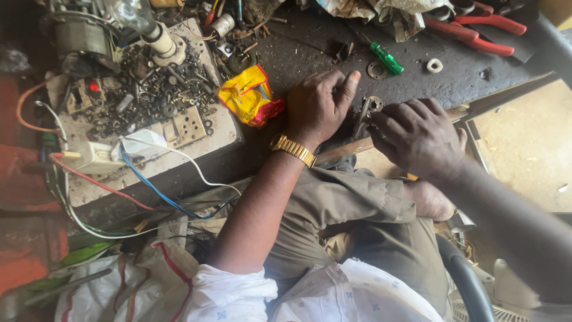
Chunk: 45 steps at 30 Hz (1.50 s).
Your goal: The person disassembles a cylindrical electrical component, likely a motor or generator, on a cluttered workbench. They remove small parts, inspect the internal rotor, and handle various tools and debris scattered around the workspace.
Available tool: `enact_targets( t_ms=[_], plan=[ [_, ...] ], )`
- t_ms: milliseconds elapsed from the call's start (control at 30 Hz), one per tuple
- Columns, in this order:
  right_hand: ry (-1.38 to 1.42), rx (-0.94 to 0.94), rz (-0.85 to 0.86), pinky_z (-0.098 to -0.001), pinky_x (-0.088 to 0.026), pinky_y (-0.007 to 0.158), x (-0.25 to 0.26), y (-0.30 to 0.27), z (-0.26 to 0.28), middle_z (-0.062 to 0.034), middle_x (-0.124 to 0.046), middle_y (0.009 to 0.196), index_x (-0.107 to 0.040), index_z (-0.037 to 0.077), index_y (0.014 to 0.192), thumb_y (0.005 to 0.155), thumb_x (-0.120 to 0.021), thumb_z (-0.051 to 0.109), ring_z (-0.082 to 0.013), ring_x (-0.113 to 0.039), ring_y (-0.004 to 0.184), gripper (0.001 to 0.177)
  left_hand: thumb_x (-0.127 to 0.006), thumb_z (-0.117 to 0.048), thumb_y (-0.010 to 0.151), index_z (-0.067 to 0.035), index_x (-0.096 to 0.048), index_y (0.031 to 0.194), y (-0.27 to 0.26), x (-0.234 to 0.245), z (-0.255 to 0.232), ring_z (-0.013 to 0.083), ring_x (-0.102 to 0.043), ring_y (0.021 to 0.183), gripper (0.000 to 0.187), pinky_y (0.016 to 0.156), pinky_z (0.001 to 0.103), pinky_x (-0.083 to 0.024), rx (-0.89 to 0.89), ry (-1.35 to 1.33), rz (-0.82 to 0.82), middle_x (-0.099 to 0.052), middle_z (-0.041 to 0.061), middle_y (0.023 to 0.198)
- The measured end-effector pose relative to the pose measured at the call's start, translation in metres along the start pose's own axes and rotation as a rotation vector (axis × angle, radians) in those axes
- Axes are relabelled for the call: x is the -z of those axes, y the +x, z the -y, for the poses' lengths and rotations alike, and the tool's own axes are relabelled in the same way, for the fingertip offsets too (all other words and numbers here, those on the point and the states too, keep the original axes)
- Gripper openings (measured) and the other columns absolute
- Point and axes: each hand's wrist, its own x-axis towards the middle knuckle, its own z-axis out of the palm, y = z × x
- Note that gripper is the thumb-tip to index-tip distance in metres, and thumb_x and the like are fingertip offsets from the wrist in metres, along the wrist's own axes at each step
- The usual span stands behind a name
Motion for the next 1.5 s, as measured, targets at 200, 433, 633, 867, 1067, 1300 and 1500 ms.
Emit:
enact_targets(
  t_ms=[200, 433, 633, 867, 1067, 1300, 1500],
  plan=[
    [0.036, 0.048, 0.124, -0.0408, -0.052, 0.082, -0.001, 0.011, -0.01, -0.0076, -0.071, 0.101, -0.073, 0.009, 0.103, 0.086, -0.076, 0.025, -0.0265, -0.069, 0.09, 0.024, -0.059, -0.035, 0.103, -0.01, -0.061, 0.074, 0.002, 0.0, 0.0, 0.0328, -0.067, 0.07, 0.039, 0.062, 0.047, -0.051, -0.004, 0.031, -0.015, -0.066, 0.012, 0.071],
    [0.217, -0.177, 0.082, -0.0421, -0.054, 0.082, -0.014, 0.001, -0.001, -0.0095, -0.068, 0.097, -0.069, 0.007, 0.104, 0.088, -0.075, 0.021, -0.0303, -0.068, 0.089, 0.023, -0.055, -0.035, 0.105, -0.011, -0.062, 0.077, 0.0, -0.004, 0.005, 0.0334, -0.068, 0.074, 0.037, 0.066, 0.047, -0.052, 0.001, 0.025, -0.017, -0.067, 0.012, 0.074],
    [0.298, -0.306, 0.087, -0.0413, -0.057, 0.08, -0.015, -0.002, 0.003, -0.0104, -0.068, 0.097, -0.069, 0.005, 0.105, 0.089, -0.075, 0.019, -0.0305, -0.07, 0.092, 0.022, -0.055, -0.033, 0.104, -0.01, -0.061, 0.077, -0.001, -0.006, 0.007, 0.0345, -0.067, 0.076, 0.035, 0.068, 0.049, -0.052, -0.006, 0.04, -0.008, -0.067, 0.012, 0.075],
    [0.305, -0.343, 0.044, -0.039, -0.058, 0.08, -0.01, -0.004, 0.013, -0.0102, -0.071, 0.106, -0.07, 0.008, 0.106, 0.087, -0.079, 0.016, -0.0277, -0.073, 0.095, 0.022, -0.056, -0.032, 0.103, -0.01, -0.058, 0.075, -0.001, -0.005, 0.007, 0.0353, -0.067, 0.076, 0.036, 0.069, 0.049, -0.052, -0.002, 0.032, -0.02, -0.067, 0.012, 0.075],
    [0.354, -0.315, -0.072, -0.0375, -0.059, 0.08, -0.018, -0.003, 0.013, -0.0088, -0.071, 0.108, -0.071, 0.009, 0.106, 0.087, -0.08, 0.014, -0.0264, -0.073, 0.095, 0.022, -0.056, -0.031, 0.103, -0.009, -0.059, 0.075, -0.002, -0.004, 0.006, 0.0352, -0.067, 0.076, 0.035, 0.07, 0.049, -0.052, -0.005, 0.031, -0.019, -0.067, 0.012, 0.076],
    [0.493, -0.392, -0.127, -0.0362, -0.058, 0.079, -0.02, -0.004, 0.016, -0.008, -0.073, 0.104, -0.072, 0.007, 0.105, 0.087, -0.079, 0.011, -0.0265, -0.073, 0.094, 0.02, -0.056, -0.029, 0.103, -0.009, -0.059, 0.076, 0.0, -0.001, 0.003, 0.0358, -0.067, 0.079, 0.034, 0.071, 0.049, -0.052, -0.011, 0.036, 0.0, -0.067, 0.014, 0.077],
    [0.517, -0.433, -0.151, -0.0365, -0.058, 0.078, -0.023, -0.005, 0.017, -0.0078, -0.073, 0.104, -0.073, 0.008, 0.103, 0.083, -0.08, 0.01, -0.027, -0.073, 0.093, 0.021, -0.056, -0.028, 0.103, -0.008, -0.06, 0.079, -0.001, -0.001, 0.003, 0.0365, -0.067, 0.078, 0.032, 0.069, 0.049, -0.052, -0.017, 0.039, 0.014, -0.067, 0.015, 0.077]
  ],
)
